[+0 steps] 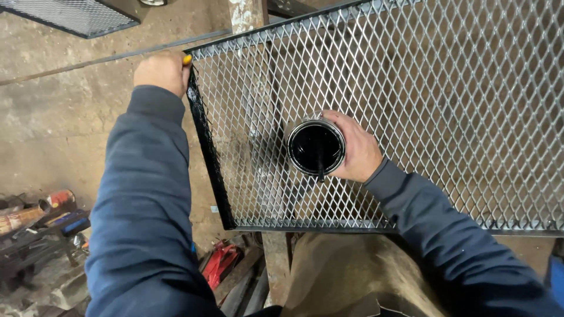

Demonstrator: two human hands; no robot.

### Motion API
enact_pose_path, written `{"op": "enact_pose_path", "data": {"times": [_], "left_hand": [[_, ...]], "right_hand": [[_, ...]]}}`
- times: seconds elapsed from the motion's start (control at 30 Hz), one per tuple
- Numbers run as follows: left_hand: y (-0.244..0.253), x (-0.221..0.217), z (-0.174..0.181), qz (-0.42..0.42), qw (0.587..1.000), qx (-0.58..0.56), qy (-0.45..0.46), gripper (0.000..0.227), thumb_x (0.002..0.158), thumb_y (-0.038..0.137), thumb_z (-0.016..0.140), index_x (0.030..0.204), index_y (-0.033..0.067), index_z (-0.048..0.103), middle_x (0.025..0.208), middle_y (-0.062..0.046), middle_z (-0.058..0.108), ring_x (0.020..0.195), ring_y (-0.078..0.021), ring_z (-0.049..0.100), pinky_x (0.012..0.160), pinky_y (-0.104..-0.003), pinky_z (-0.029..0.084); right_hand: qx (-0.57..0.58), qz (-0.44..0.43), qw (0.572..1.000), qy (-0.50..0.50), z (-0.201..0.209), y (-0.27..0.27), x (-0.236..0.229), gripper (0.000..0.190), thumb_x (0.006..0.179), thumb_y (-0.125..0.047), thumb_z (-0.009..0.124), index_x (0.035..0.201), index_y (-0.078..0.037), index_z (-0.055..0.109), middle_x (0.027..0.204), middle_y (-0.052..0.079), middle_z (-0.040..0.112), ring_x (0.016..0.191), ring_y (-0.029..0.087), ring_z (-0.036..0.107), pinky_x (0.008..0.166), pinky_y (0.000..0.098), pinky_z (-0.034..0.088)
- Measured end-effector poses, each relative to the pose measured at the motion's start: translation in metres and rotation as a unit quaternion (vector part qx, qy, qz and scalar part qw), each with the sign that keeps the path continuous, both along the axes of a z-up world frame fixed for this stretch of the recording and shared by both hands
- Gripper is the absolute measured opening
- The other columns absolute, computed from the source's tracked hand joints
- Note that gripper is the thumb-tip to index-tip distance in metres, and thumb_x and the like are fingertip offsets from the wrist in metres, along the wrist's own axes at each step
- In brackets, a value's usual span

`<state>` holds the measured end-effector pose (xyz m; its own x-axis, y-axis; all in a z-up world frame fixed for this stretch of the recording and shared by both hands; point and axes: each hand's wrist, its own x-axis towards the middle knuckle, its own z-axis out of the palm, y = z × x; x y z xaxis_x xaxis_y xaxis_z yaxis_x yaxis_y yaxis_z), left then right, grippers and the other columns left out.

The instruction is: Painting a large metal mesh grate with black paint using a brush.

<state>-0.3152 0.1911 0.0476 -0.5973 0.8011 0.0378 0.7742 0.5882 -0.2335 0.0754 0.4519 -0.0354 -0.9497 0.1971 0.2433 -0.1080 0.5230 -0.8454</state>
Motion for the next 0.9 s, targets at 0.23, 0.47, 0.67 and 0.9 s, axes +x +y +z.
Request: {"op": "enact_pose_path", "data": {"times": [0.23,0.47,0.67,0.9], "left_hand": [[0.000,0.050,-0.007,-0.031,0.997,-0.074,-0.018,0.015,0.090,0.022,0.070,0.100,0.0112,0.070,0.094,-0.012,0.071,0.086,-0.0319,0.071,0.066,-0.047,0.058],[-0.025,0.036,-0.063,-0.018,0.998,-0.065,-0.012,0.019,0.092,0.013,0.057,0.106,0.0036,0.066,0.110,-0.018,0.066,0.100,-0.0369,0.068,0.075,-0.046,0.061],[-0.013,0.041,-0.073,0.017,0.993,-0.112,0.025,0.018,0.097,0.013,0.056,0.106,0.0012,0.065,0.110,-0.017,0.065,0.100,-0.0359,0.067,0.066,-0.046,0.062],[-0.001,0.055,-0.082,0.040,0.985,-0.149,0.074,0.018,0.097,0.016,0.057,0.100,0.0012,0.067,0.105,-0.017,0.065,0.102,-0.0330,0.067,0.061,-0.041,0.063]], "right_hand": [[0.004,0.002,1.000,-0.013,0.003,0.001,0.000,0.110,0.066,-0.051,0.094,0.148,-0.002,0.040,0.149,0.024,0.053,0.134,0.039,0.058,0.112,0.0454,0.051],[0.016,0.001,1.000,0.010,0.006,0.002,-0.002,0.108,0.066,-0.049,0.094,0.148,-0.002,0.040,0.148,0.022,0.054,0.136,0.039,0.058,0.114,0.0457,0.051],[0.003,0.008,1.000,-0.012,0.001,0.000,0.000,0.112,0.062,-0.048,0.095,0.147,-0.001,0.039,0.148,0.025,0.053,0.133,0.040,0.058,0.111,0.0452,0.050],[0.006,0.007,1.000,-0.008,0.000,0.000,0.000,0.112,0.062,-0.046,0.095,0.147,-0.001,0.039,0.147,0.026,0.053,0.133,0.041,0.059,0.112,0.0466,0.051]]}}
